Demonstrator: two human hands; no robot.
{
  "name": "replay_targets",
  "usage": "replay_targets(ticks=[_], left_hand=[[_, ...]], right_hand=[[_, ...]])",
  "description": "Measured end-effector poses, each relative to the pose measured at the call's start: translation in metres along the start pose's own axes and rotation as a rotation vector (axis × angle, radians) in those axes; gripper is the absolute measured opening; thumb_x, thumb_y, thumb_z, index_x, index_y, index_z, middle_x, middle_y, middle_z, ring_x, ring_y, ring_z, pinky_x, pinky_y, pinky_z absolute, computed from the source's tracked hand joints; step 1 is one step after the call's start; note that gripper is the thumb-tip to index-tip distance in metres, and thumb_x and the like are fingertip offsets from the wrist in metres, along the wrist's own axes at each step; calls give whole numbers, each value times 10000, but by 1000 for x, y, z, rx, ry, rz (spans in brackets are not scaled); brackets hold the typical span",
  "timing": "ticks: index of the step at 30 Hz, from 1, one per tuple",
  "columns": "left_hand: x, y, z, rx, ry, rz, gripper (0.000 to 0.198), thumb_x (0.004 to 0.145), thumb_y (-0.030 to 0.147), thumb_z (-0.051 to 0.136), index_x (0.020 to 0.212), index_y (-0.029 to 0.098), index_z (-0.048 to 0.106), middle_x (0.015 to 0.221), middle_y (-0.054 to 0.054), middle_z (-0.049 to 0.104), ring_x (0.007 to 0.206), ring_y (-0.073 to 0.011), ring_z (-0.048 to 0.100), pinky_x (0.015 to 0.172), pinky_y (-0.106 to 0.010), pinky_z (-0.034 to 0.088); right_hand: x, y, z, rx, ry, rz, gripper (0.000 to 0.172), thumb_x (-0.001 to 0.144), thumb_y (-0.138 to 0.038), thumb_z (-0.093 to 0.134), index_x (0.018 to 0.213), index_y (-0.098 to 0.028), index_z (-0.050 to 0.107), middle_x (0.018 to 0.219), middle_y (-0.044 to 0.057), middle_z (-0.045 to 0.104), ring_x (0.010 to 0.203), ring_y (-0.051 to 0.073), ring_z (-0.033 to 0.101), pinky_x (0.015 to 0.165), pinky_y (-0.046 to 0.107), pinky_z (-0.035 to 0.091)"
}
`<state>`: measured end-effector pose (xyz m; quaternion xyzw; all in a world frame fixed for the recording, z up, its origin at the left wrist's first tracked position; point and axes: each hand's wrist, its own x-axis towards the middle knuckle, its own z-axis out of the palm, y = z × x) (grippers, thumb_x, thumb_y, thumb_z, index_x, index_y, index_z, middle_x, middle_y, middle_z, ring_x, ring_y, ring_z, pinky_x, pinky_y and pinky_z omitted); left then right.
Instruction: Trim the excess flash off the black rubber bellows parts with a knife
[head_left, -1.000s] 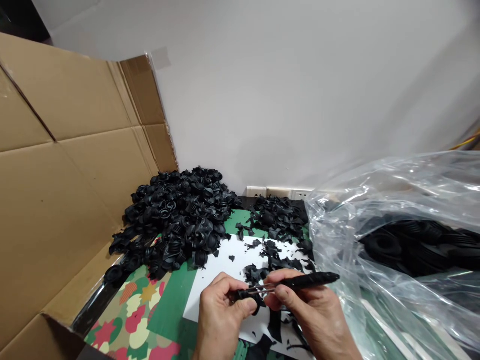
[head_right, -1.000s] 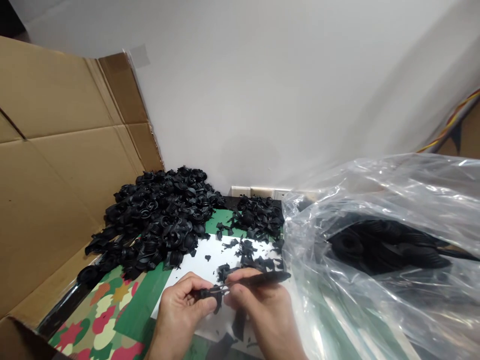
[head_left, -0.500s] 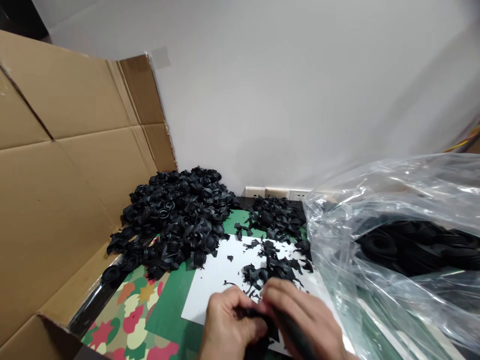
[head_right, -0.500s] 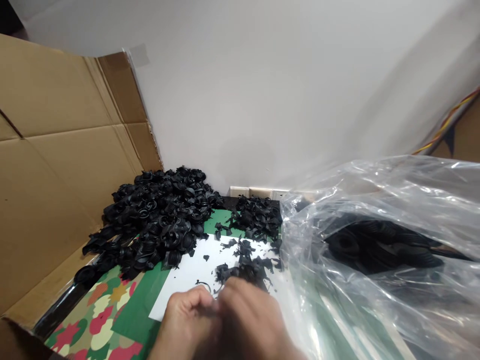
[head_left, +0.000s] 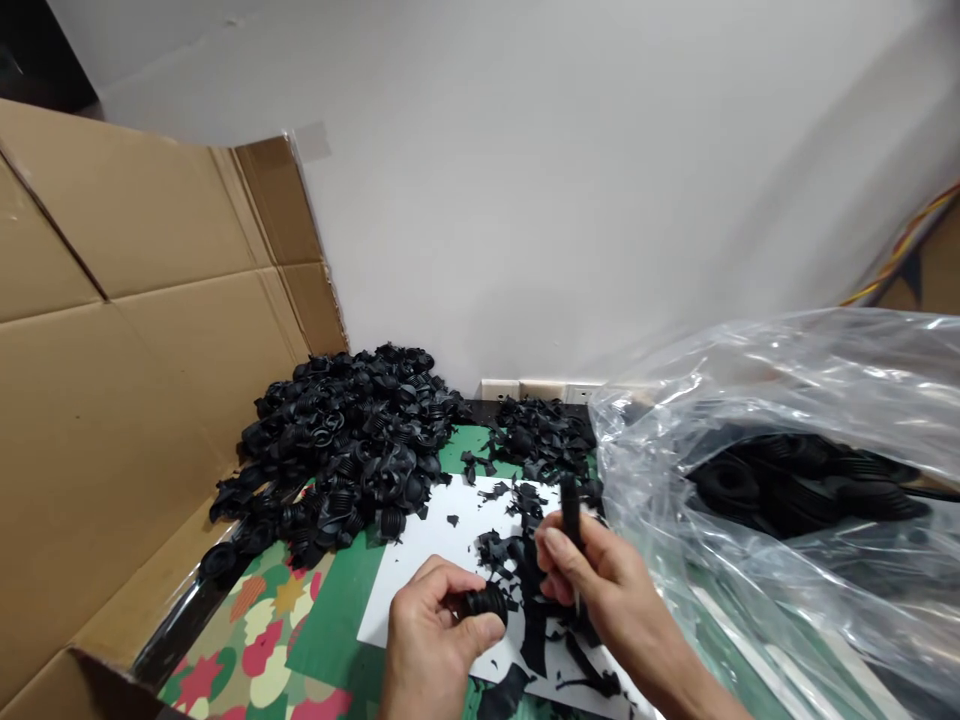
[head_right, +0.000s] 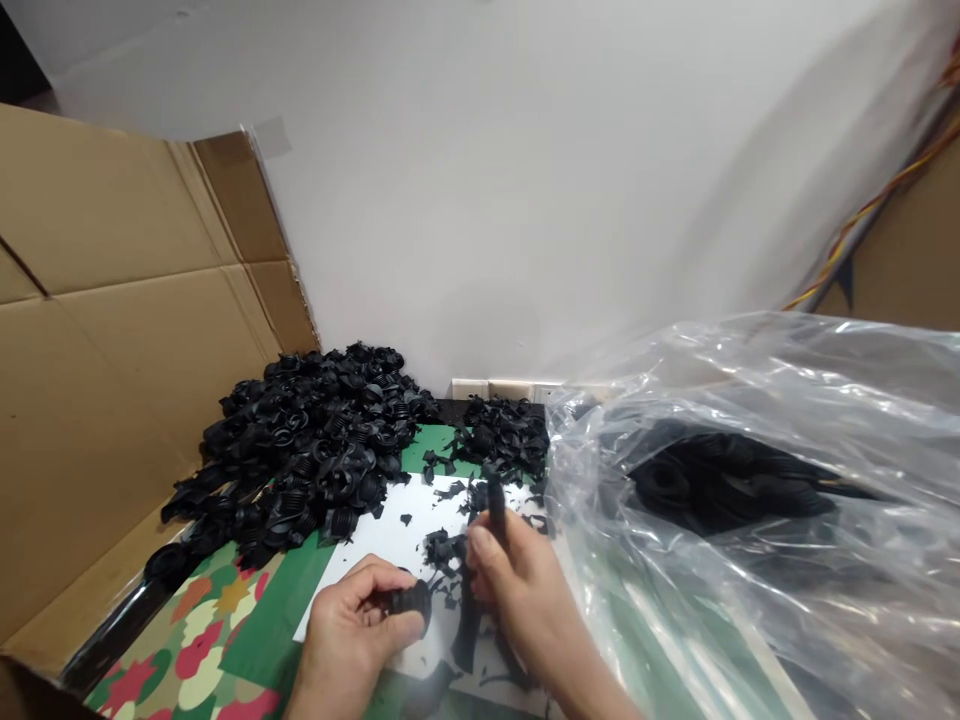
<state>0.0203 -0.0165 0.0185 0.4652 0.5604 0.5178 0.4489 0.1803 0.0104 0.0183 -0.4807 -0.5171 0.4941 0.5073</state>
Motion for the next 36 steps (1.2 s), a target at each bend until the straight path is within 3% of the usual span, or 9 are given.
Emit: replay_targets(ticks=[7, 14, 21, 25, 29, 33, 36], left_hand=[[0, 4, 14, 12, 41, 119, 123, 478, 94, 677, 578, 166, 676, 602, 23, 565, 521, -135, 538, 467, -207, 422], [0, 12, 21, 80, 46, 251, 124, 486, 101, 694, 573, 188, 683, 580, 22, 584, 514, -142, 521, 463, -215, 406], [-4, 16, 20, 137, 50, 312, 127, 505, 93, 695, 577, 197, 685, 586, 17, 583, 537, -153, 509, 482, -226, 389], [-6, 17, 19, 153, 60, 328, 121, 514, 93, 696, 562, 201, 672, 584, 20, 573, 548, -157, 505, 489, -226, 393], [-6, 17, 18, 160, 74, 326, 130, 516, 72, 682, 548, 196, 658, 577, 26, 564, 551, -154, 505, 504, -224, 393], [-5, 14, 18, 200, 58, 293, 124, 516, 75, 690, 559, 185, 653, 576, 34, 541, 525, -137, 483, 486, -221, 375], [-5, 13, 18, 203, 66, 245, 114, 509, 89, 690, 566, 178, 647, 576, 41, 513, 504, -128, 461, 469, -223, 360]], right_hand=[[-3, -6, 7, -193, -173, 35, 247, 753, -359, 532, 601, -171, 480, 561, -43, 391, 552, 122, 374, 513, 231, 294], [-5, -15, 5, -161, -219, 26, 237, 754, -344, 505, 590, -174, 482, 556, -37, 416, 555, 122, 393, 530, 226, 309], [-5, -18, 3, -150, -207, 10, 180, 730, -284, 520, 595, -165, 503, 561, -40, 416, 549, 117, 375, 519, 224, 290], [-3, -16, 0, -121, -124, -35, 245, 745, -367, 533, 614, -163, 500, 569, -37, 409, 561, 125, 373, 521, 233, 289], [-2, -17, -6, 14, -110, -63, 330, 767, -462, 530, 729, -140, 591, 620, -13, 477, 573, 132, 401, 532, 241, 318], [-5, -18, -6, 80, -14, -126, 387, 754, -521, 561, 813, -150, 657, 661, -5, 511, 582, 128, 412, 541, 241, 321], [-7, -19, -3, 191, -39, -50, 439, 717, -574, 582, 838, -156, 643, 617, -32, 487, 478, 91, 388, 464, 221, 300]])
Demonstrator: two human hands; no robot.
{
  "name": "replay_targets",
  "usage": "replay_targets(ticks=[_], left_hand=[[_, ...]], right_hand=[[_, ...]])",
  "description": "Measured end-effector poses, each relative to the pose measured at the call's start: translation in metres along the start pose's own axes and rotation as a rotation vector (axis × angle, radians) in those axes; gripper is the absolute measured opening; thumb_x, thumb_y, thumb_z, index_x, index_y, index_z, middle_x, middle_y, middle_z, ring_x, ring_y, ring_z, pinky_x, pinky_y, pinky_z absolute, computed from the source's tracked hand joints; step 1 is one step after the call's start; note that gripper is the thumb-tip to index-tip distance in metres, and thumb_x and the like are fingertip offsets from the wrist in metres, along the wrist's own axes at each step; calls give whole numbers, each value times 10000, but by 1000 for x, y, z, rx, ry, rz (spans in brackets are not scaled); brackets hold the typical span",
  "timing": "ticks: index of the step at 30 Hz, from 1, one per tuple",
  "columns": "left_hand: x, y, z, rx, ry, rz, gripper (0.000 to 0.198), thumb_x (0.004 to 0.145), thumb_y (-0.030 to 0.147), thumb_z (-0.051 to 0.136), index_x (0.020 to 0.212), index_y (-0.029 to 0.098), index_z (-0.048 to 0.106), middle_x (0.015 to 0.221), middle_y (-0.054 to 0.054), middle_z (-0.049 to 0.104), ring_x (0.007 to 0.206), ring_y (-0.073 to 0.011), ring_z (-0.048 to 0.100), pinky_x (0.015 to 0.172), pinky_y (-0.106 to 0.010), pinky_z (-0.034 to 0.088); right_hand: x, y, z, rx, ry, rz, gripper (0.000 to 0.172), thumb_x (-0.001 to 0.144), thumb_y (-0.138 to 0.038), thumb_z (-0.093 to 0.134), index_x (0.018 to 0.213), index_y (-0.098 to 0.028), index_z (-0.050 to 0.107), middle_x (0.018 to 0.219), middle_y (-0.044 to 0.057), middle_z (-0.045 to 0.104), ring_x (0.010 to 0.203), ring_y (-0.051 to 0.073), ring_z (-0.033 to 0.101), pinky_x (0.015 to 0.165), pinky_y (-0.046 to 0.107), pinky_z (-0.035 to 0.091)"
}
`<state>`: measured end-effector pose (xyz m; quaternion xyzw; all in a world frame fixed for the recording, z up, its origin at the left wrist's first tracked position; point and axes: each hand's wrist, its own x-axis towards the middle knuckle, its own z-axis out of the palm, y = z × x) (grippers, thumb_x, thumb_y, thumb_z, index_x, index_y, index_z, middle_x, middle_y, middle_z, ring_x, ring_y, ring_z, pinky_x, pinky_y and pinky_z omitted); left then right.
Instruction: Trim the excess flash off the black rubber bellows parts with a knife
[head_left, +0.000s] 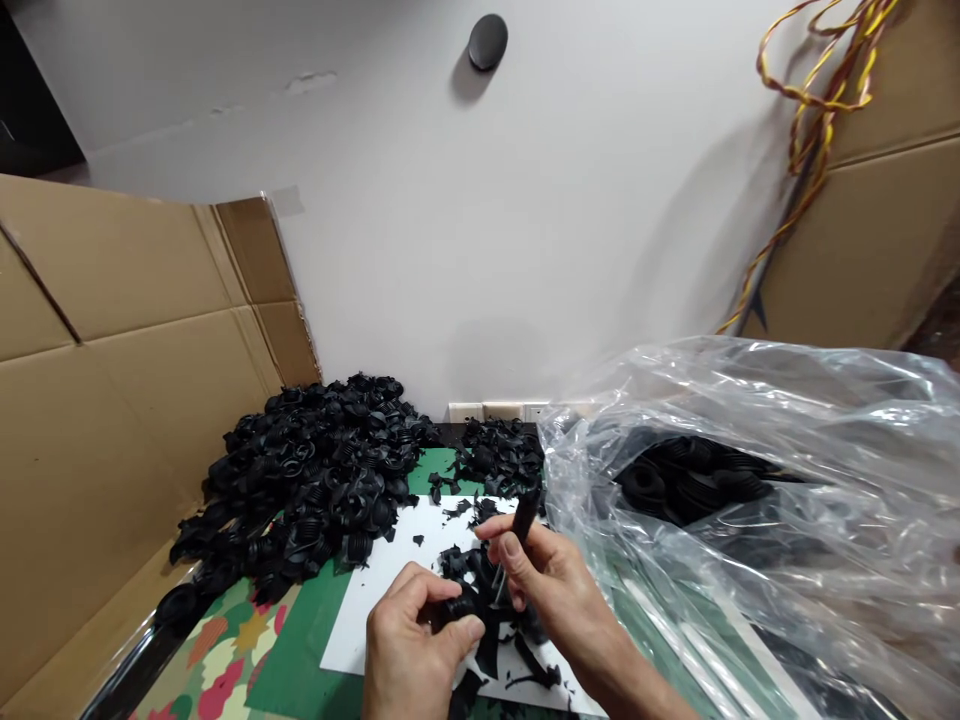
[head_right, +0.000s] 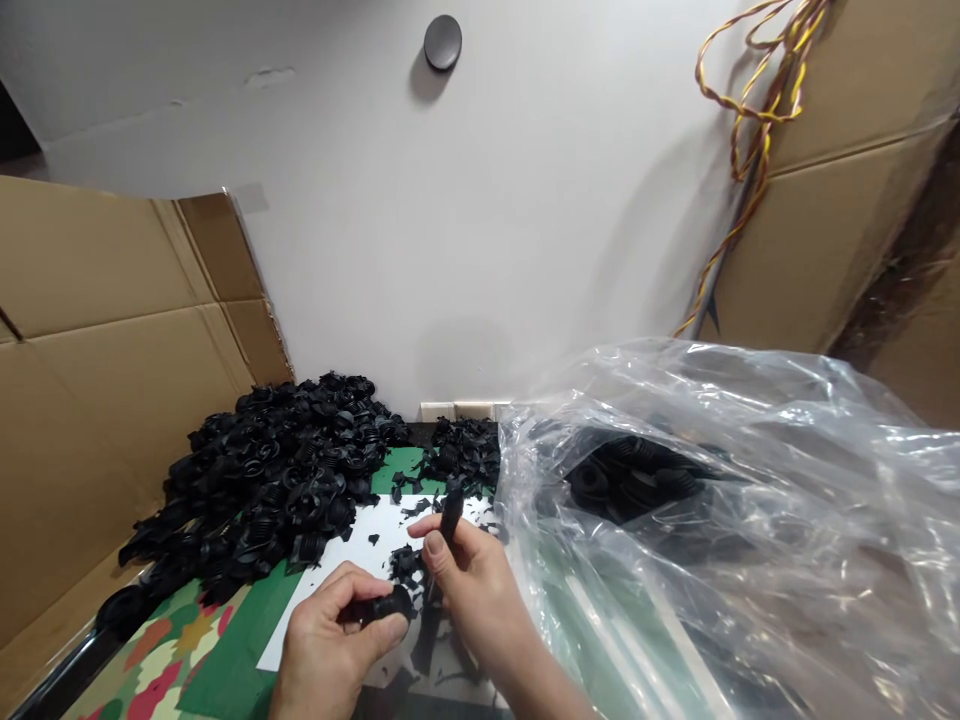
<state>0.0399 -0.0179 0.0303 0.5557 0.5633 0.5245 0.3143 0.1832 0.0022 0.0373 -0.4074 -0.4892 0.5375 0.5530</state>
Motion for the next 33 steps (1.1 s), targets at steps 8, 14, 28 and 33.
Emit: replay_targets(ticks=[8, 14, 28, 33], left_hand=[[1, 3, -7, 68, -81, -69, 76, 545, 123, 652, 587, 175, 614, 608, 30, 499, 559, -150, 475, 517, -246, 372], [0, 3, -8, 62, -100, -86, 85, 544, 104, 646, 574, 174, 609, 607, 34, 496, 550, -143, 471, 508, -237, 359], [1, -9, -6, 31, -99, -127, 105, 534, 105, 666, 595, 175, 618, 614, 39, 480, 552, -141, 448, 506, -240, 341], [1, -11, -6, 43, -102, -119, 94, 549, 120, 687, 585, 171, 617, 610, 37, 464, 540, -136, 439, 489, -235, 331]], right_hand=[[0, -5, -3, 425, -88, 69, 296, 655, -448, 723, 687, -171, 623, 643, -21, 563, 470, 87, 487, 476, 231, 415], [-5, 0, -2, 276, -81, -16, 199, 620, -314, 778, 722, -174, 680, 683, 9, 636, 609, 120, 547, 582, 227, 432], [-8, 12, 6, -18, 30, -162, 148, 673, -322, 718, 710, -184, 677, 656, 24, 679, 605, 171, 615, 570, 252, 491], [-12, 17, 9, -235, 3, -330, 100, 736, -287, 655, 713, -190, 669, 630, 20, 653, 567, 169, 608, 515, 243, 477]])
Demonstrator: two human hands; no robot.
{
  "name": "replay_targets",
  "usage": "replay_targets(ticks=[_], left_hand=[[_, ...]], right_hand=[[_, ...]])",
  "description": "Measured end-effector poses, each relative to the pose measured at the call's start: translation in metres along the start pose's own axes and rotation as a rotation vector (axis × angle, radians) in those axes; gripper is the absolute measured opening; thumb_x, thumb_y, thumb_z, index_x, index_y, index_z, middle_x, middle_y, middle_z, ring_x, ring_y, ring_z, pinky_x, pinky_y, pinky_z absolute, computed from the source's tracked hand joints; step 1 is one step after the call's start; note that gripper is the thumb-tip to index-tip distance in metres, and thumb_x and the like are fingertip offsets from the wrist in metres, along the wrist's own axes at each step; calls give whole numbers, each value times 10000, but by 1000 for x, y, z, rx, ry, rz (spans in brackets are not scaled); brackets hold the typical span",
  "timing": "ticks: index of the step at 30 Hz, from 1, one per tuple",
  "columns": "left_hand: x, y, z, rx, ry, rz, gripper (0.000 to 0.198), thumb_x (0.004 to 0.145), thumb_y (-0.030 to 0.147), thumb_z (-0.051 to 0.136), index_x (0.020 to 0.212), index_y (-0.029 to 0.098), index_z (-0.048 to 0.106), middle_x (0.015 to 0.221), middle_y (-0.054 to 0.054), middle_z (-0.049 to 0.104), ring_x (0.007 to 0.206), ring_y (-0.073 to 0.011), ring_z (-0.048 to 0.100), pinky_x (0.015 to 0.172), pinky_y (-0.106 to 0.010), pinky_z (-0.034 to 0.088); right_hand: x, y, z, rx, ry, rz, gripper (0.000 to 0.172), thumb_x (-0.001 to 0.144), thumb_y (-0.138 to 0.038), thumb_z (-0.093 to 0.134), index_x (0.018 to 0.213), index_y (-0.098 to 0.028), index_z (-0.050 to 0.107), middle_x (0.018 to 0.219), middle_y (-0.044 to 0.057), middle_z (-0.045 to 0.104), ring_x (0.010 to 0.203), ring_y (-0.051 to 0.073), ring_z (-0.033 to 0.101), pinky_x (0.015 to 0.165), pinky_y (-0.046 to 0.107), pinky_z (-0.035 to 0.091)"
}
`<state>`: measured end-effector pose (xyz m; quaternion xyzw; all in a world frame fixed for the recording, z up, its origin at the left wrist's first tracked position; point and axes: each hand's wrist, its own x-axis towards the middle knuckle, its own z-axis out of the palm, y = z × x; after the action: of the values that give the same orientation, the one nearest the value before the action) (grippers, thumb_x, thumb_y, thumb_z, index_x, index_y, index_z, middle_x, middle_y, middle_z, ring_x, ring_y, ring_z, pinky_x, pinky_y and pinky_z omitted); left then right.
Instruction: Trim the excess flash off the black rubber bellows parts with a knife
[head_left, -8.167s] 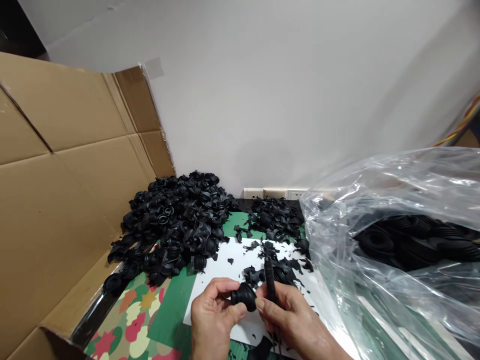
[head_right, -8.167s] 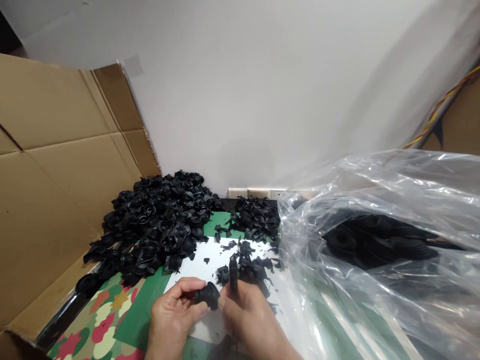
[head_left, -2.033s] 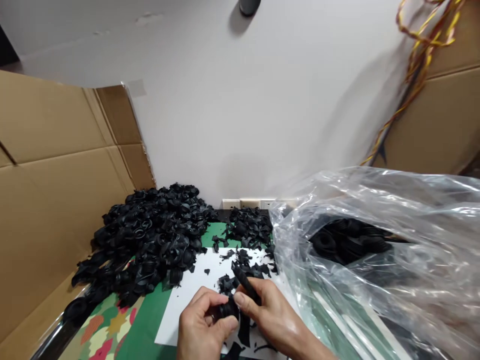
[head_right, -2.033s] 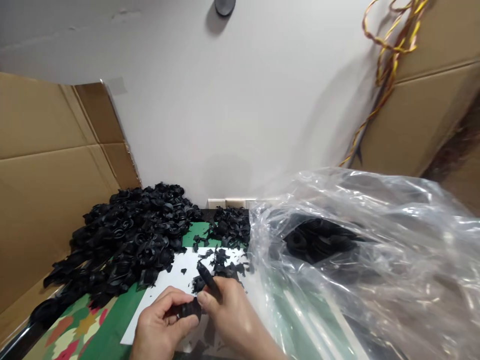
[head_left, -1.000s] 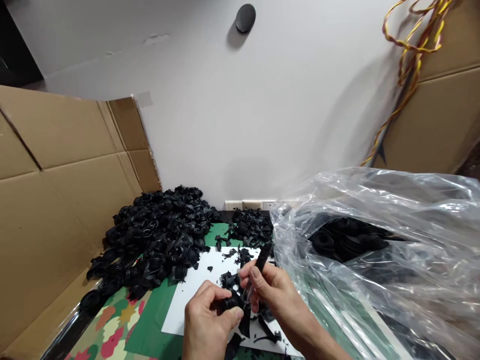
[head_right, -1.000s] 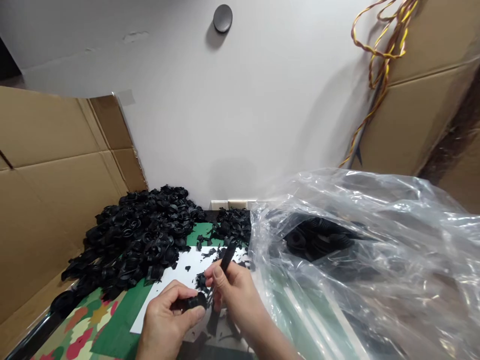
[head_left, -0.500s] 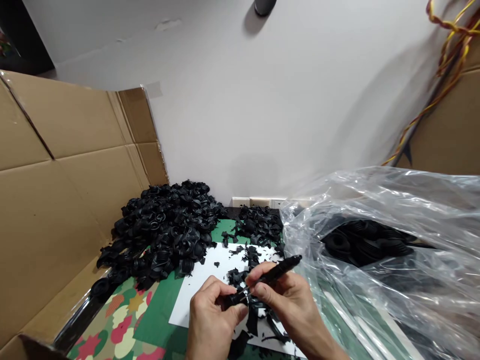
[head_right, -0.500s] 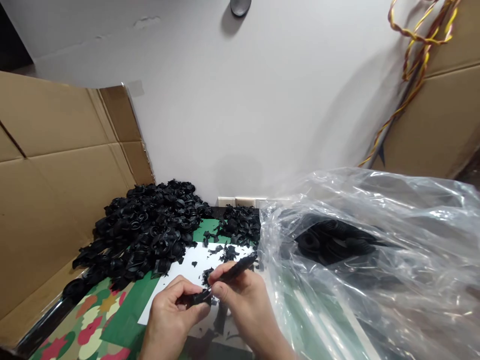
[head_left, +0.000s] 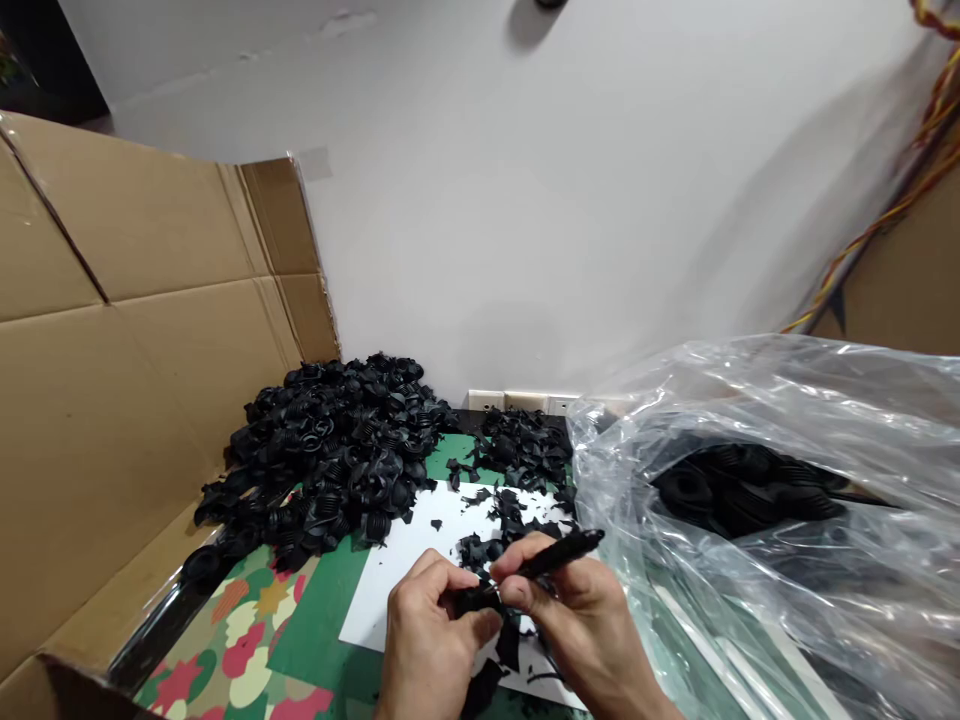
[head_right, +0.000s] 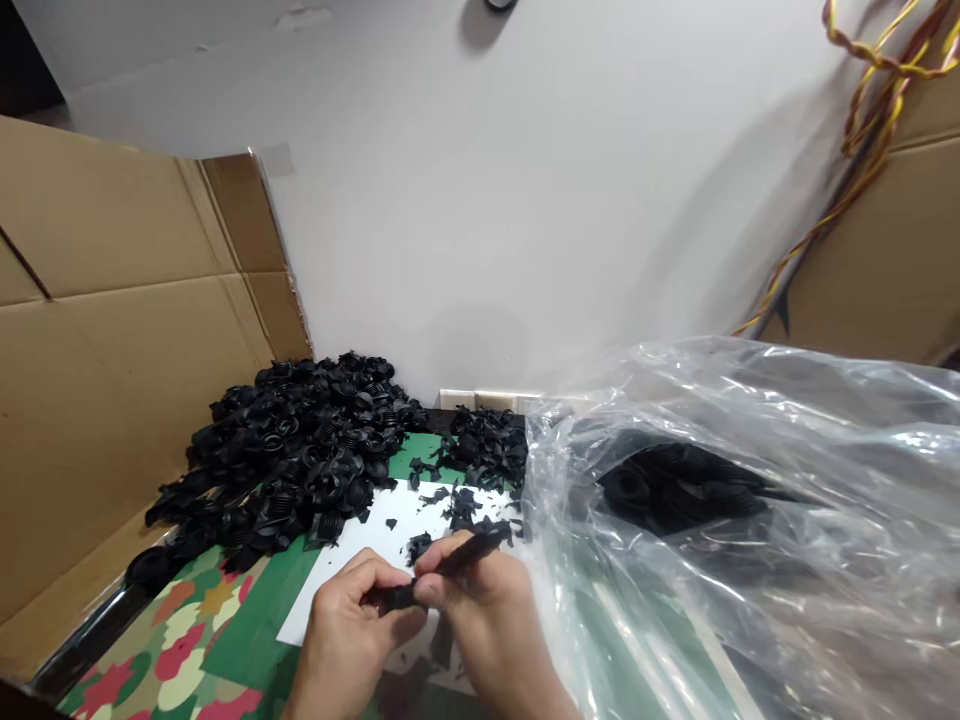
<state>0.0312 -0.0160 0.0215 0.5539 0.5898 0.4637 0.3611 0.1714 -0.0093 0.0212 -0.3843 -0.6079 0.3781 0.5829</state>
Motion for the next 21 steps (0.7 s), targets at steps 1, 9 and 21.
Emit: replay_targets(ticks=[1, 9, 21], left_hand=[[0, -1, 1, 1, -4, 17, 89, 555, 133, 694, 572, 170, 615, 600, 38, 458, 529, -131, 430, 482, -233, 325], [1, -9, 5, -97, -5, 263, 80, 586, 207, 704, 654, 212, 664, 667, 13, 589, 511, -140, 503, 456, -223, 405], [19, 29, 16, 82, -82, 537, 548, 585, 48, 658, 1094, 248, 622, 1041, -63, 666, 794, -226, 625, 589, -254, 515]], right_hand=[[-1, 1, 1, -58, -8, -85, 85, 753, -263, 633, 715, -194, 664, 623, 19, 644, 553, 161, 602, 502, 238, 469], [22, -6, -17, -462, 236, -323, 131, 817, -162, 502, 712, -189, 575, 674, 37, 616, 642, 168, 572, 602, 284, 453], [23, -19, -54, -533, 93, 3, 249, 842, -341, 464, 700, -185, 596, 673, 41, 610, 604, 178, 559, 563, 283, 455]])
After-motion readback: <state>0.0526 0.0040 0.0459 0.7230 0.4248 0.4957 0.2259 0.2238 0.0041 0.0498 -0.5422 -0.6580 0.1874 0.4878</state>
